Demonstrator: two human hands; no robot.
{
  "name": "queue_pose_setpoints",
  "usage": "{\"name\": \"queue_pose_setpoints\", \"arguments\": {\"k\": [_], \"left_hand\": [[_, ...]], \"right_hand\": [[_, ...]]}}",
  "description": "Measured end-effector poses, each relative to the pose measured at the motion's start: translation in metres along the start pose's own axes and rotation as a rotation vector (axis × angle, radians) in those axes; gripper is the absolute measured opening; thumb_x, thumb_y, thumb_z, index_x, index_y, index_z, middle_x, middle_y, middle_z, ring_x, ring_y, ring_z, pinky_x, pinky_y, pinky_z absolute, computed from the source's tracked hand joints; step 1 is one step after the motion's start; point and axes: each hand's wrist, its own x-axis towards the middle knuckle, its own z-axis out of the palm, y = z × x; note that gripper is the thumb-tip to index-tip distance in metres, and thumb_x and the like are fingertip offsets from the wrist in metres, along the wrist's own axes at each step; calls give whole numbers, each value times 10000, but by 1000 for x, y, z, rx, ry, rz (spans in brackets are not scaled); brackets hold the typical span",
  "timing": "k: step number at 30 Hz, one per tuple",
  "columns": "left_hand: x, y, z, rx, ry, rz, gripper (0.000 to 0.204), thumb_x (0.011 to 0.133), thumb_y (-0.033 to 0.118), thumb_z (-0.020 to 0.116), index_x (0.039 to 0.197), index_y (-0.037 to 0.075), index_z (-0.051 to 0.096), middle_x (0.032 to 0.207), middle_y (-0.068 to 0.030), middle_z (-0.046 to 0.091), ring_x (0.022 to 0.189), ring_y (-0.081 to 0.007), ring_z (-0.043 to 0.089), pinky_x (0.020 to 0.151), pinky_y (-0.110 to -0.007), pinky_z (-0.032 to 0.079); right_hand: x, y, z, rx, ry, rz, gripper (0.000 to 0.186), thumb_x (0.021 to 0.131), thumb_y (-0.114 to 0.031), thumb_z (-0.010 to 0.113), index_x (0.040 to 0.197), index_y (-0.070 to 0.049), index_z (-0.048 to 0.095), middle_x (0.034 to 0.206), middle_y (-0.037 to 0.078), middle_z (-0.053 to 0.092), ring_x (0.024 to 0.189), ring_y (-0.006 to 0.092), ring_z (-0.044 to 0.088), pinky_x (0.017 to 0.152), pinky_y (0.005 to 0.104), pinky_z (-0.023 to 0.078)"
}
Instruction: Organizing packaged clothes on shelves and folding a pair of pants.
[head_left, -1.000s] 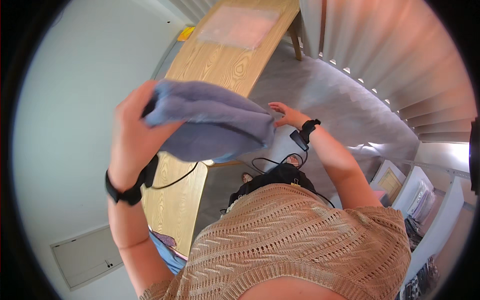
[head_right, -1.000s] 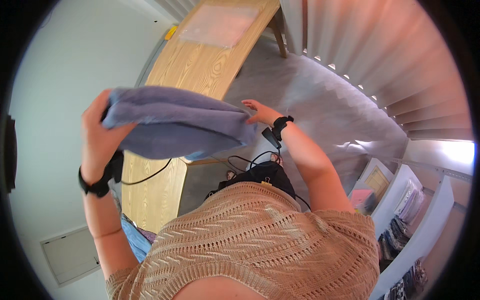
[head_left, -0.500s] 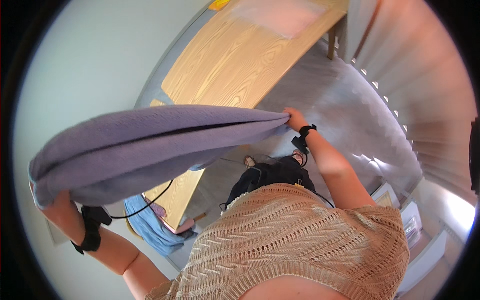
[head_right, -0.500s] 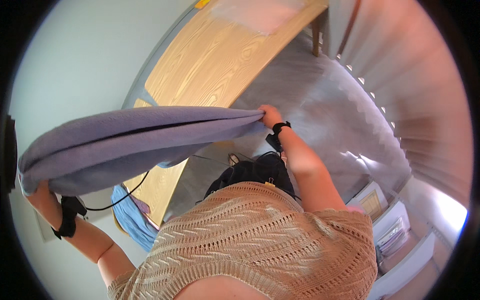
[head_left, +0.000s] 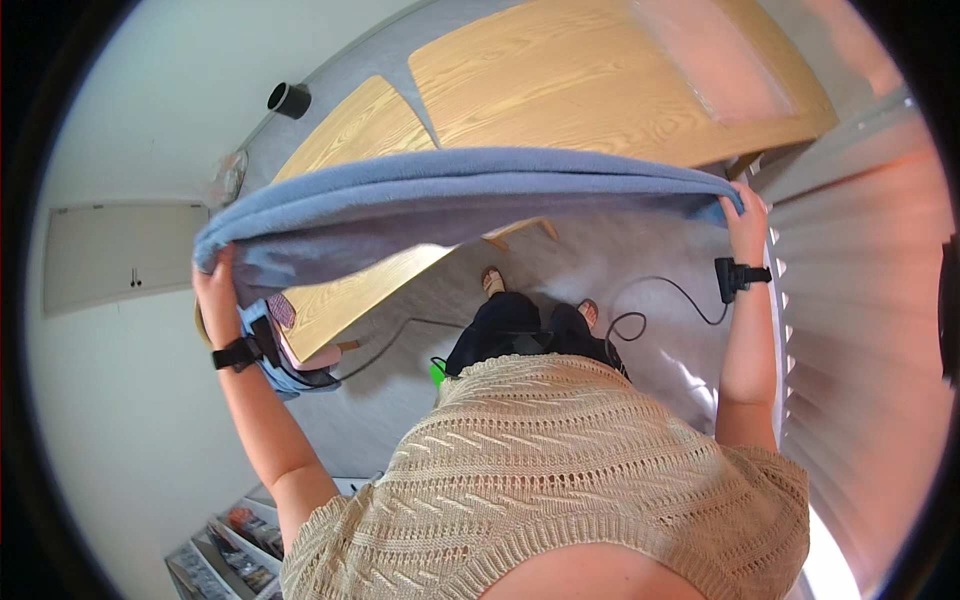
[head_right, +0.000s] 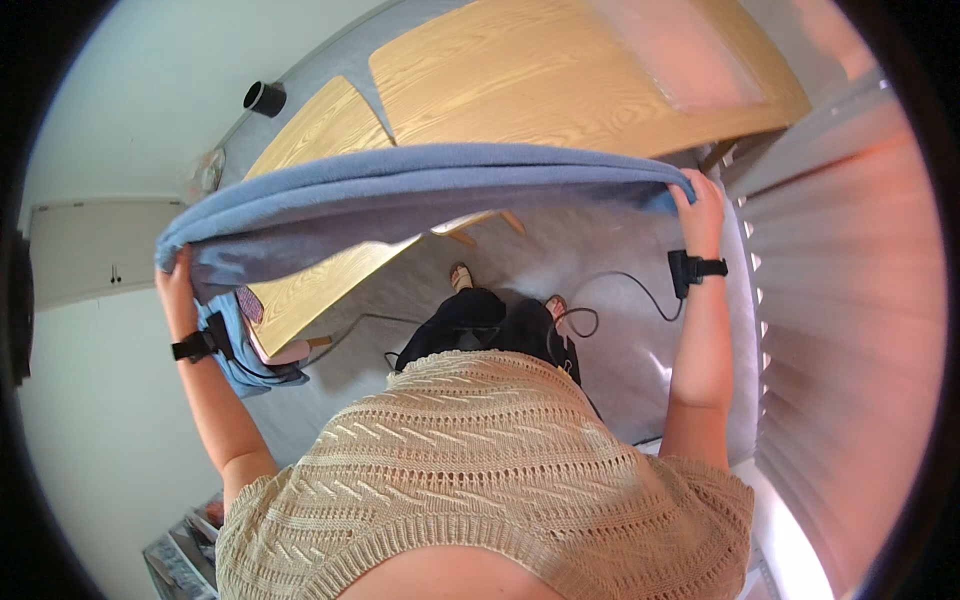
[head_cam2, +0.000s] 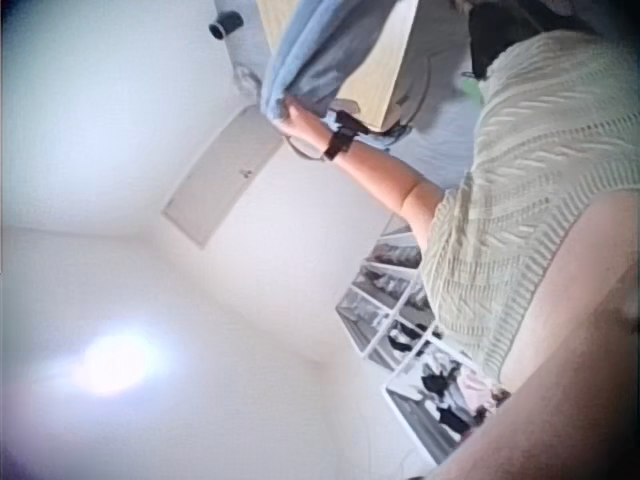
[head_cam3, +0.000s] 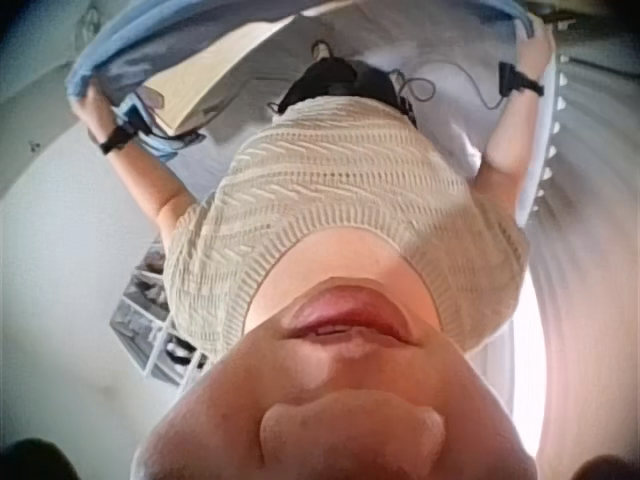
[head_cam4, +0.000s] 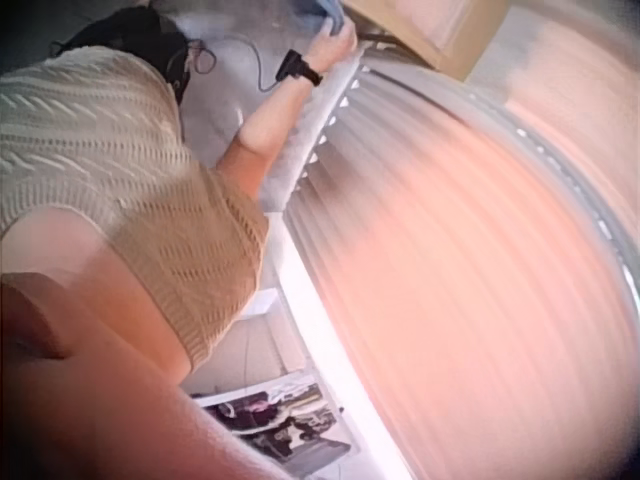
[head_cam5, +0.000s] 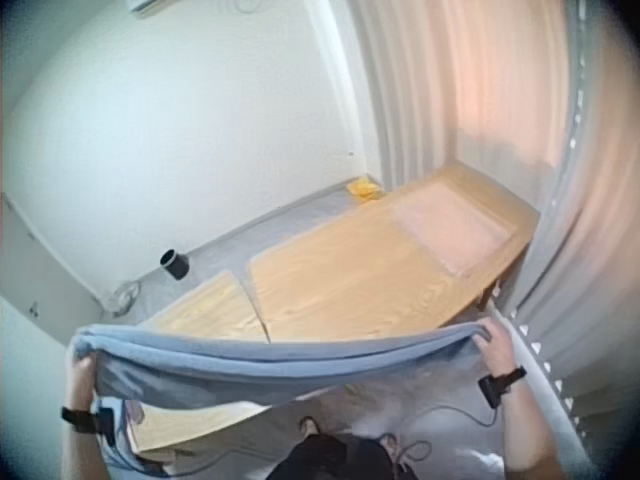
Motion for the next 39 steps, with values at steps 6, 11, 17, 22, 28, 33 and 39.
{"name": "queue_pose_setpoints", "arguments": {"k": [6,11,17,22,28,33,39], "left_hand": [[-69,-72,4,-37,-76,-261,242,854,123,598,1059,-5,609,988,-41,628,910,-141,555,823,-269,430],[-113,-157,18,-99,-99,-477,283,849,148,619,1080,-15,600,1028,-60,636,945,-166,573,858,-281,429],[-49,-283,29,345,173,-334,719,750,286,742,1261,-78,391,1228,-237,483,1131,-304,482,963,-378,374],[-53,-218,122,317,-278,-6,532,757,151,692,1213,-8,471,1206,-207,514,1133,-359,469,972,-403,362],[-137,-134,170,327,-696,214,418,716,165,691,1096,62,551,1072,-139,548,974,-316,518,827,-418,430],[-173,-111,194,338,-753,138,465,709,210,709,1112,55,539,1083,-130,520,984,-320,498,831,-410,426],[-212,-122,216,503,-465,-98,363,754,126,658,1087,39,540,1097,-161,499,1004,-341,476,865,-411,412]], "right_hand": [[-6,-5,-5,-95,-119,-63,263,699,-266,746,784,-41,639,779,105,639,776,302,581,728,376,444],[26,-51,14,-174,-387,-55,282,703,-295,743,758,-34,651,761,103,641,776,302,587,739,385,441],[90,-68,140,-83,-337,-55,303,782,-254,680,971,-23,629,981,163,630,966,331,574,842,381,435],[63,21,132,-166,-417,304,421,804,-274,655,1083,31,577,1091,213,601,1029,329,566,898,359,430],[36,67,157,5,-420,688,543,804,-393,666,1071,70,569,1041,205,619,981,260,595,858,334,451],[36,64,179,170,-357,761,532,824,-408,651,1037,75,589,915,137,649,831,188,611,751,293,481],[61,-4,167,177,-453,559,447,792,-383,687,908,45,631,859,197,654,802,293,626,741,354,470]]}}
